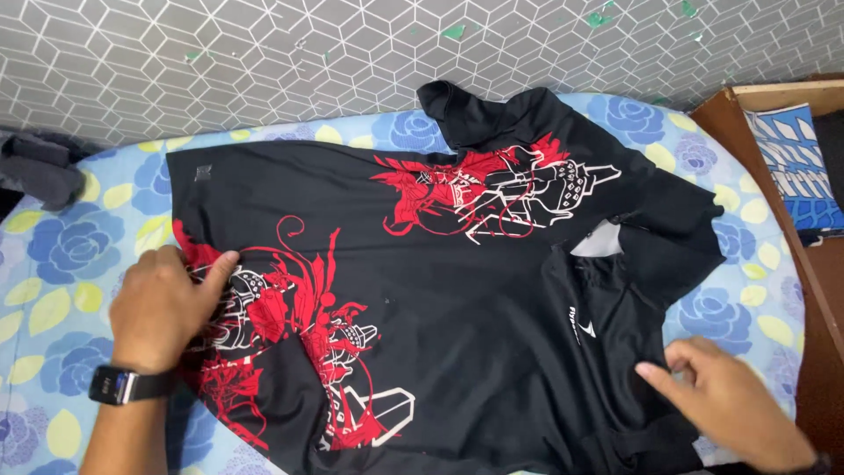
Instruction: The person removes a black t-shirt from a drawer, lays it on a bed, and folds it by hand. The shirt is smoothed, sleeves are folded in, and the garment is folded into a compact rectangle.
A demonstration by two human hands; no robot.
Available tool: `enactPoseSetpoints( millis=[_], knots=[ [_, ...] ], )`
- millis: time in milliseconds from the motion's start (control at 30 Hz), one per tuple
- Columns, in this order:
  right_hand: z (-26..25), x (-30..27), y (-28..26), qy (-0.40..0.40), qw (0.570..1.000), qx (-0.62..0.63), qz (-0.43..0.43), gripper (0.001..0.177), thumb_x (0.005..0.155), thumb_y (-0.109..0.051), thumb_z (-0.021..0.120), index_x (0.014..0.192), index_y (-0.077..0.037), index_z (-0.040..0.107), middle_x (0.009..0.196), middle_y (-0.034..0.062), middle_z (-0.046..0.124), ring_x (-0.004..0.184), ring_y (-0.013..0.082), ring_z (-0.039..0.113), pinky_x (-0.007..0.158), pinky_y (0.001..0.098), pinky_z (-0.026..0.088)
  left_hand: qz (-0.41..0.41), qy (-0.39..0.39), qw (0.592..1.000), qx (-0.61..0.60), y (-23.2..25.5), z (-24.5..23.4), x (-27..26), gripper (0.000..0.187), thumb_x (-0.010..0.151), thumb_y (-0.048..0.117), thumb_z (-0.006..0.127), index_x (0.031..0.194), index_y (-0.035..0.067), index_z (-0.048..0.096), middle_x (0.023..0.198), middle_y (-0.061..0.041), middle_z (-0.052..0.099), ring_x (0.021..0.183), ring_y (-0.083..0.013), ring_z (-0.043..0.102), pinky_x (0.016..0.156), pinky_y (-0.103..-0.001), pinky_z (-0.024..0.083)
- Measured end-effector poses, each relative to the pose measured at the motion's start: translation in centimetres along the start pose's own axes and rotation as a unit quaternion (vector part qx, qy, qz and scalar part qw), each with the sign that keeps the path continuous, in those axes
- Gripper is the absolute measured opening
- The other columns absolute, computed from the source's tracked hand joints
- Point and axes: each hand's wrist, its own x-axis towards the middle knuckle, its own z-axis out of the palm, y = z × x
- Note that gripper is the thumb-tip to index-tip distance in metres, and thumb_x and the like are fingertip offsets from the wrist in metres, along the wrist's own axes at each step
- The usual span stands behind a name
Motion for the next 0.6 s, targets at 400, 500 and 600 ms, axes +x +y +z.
enactPoseSetpoints(
  millis=[400,500,600],
  knots=[
    [5.0,-1.3,16.8,0.024,0.983,0.084,0.160,0.022,0.077,-0.025,0.096,0.088,-0.009,0.085,0.073,0.0069,0.078,0.074,0.0145,0.067,0.074,0.0300,0.051,-0.073,-0.315,0.946,-0.025,2.7,-6.9,-1.6,0.070,0.074,0.069,0.076,0.119,0.016,0.065,0.102,-0.013,0.081,0.096,-0.0329,0.076,0.080,-0.040,0.053],
    [13.7,3.3,36.7,0.073,0.954,0.237,-0.168,0.049,0.046,-0.009,0.100,0.045,-0.013,0.052,0.052,-0.0016,0.055,0.044,0.0125,0.053,0.049,0.0295,0.041,-0.128,-0.321,0.938,0.001,1.5,-7.7,-2.1,0.072,0.064,0.074,0.081,0.110,0.020,0.068,0.103,-0.003,0.084,0.100,-0.0289,0.076,0.080,-0.041,0.051],
    [27.7,11.6,45.1,0.112,0.967,0.218,-0.064,0.031,0.071,-0.011,0.089,0.070,-0.004,0.059,0.069,0.0093,0.060,0.059,0.0230,0.058,0.059,0.0381,0.044,-0.153,-0.242,0.958,-0.028,-0.7,-6.7,-0.6,0.082,0.074,0.080,0.064,0.121,0.013,0.062,0.107,-0.012,0.080,0.103,-0.0367,0.075,0.083,-0.049,0.052]
  ],
)
